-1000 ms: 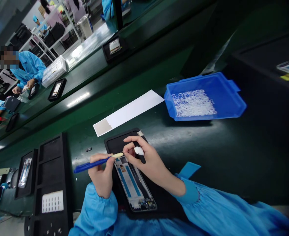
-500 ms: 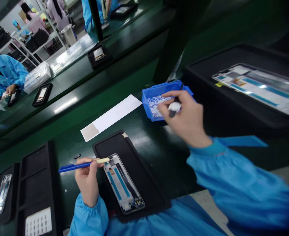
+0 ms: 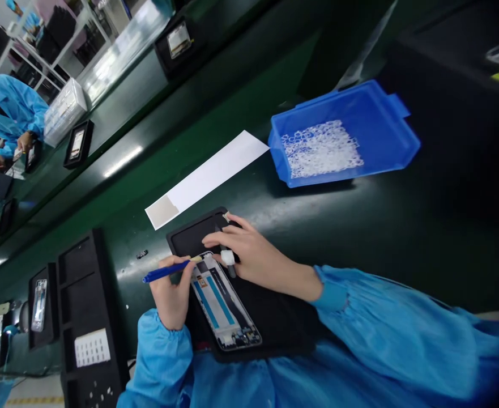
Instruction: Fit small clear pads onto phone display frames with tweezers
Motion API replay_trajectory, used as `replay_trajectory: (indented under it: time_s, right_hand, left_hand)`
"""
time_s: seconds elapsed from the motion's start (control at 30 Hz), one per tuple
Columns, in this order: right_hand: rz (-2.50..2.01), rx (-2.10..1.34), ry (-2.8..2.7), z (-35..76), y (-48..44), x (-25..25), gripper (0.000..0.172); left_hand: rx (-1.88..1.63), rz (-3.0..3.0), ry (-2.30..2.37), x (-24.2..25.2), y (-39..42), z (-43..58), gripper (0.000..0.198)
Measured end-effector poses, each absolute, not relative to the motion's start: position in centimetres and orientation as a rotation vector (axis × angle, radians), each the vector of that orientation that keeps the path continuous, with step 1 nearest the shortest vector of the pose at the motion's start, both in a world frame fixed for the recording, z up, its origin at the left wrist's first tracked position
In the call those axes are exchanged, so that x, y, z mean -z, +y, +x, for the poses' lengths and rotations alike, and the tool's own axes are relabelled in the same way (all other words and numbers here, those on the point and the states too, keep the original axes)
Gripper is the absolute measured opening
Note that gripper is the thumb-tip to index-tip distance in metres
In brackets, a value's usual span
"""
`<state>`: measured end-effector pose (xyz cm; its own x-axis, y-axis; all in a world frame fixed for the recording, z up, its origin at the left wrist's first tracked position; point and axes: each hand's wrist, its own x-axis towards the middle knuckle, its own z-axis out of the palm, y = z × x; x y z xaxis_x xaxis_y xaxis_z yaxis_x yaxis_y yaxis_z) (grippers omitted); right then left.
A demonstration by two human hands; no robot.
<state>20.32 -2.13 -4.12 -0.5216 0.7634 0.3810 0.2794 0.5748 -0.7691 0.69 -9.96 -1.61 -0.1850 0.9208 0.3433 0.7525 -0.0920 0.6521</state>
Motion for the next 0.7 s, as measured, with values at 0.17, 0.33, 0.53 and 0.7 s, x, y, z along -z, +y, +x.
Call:
replay_trajectory:
  time_s: [0.17,0.33,0.53,0.7]
  right_hand:
    - [-0.782,-0.831,-2.121,19.9,-2.5,5.2,0.04]
    - [-0.807,-0.807,-2.135,20.0,-2.6,5.4,0.041]
    - [-0.829,-0.785,-2.133,20.0,-2.8,5.3,0.041]
    - [-0.833,-0.772,-2.134,20.0,-2.9,5.4,0.041]
  left_hand:
    - [-1.051,1.941,1.938,1.4,-9.8,0.9,0.01]
    - [-0.954,1.993,1.946,1.2,-9.7,1.0,0.011]
    - [-0.857,2.061,1.961,0.6,-9.4,1.1,0.013]
    - [-0.771,2.101,1.956,0.1,-9.0,1.3,0.015]
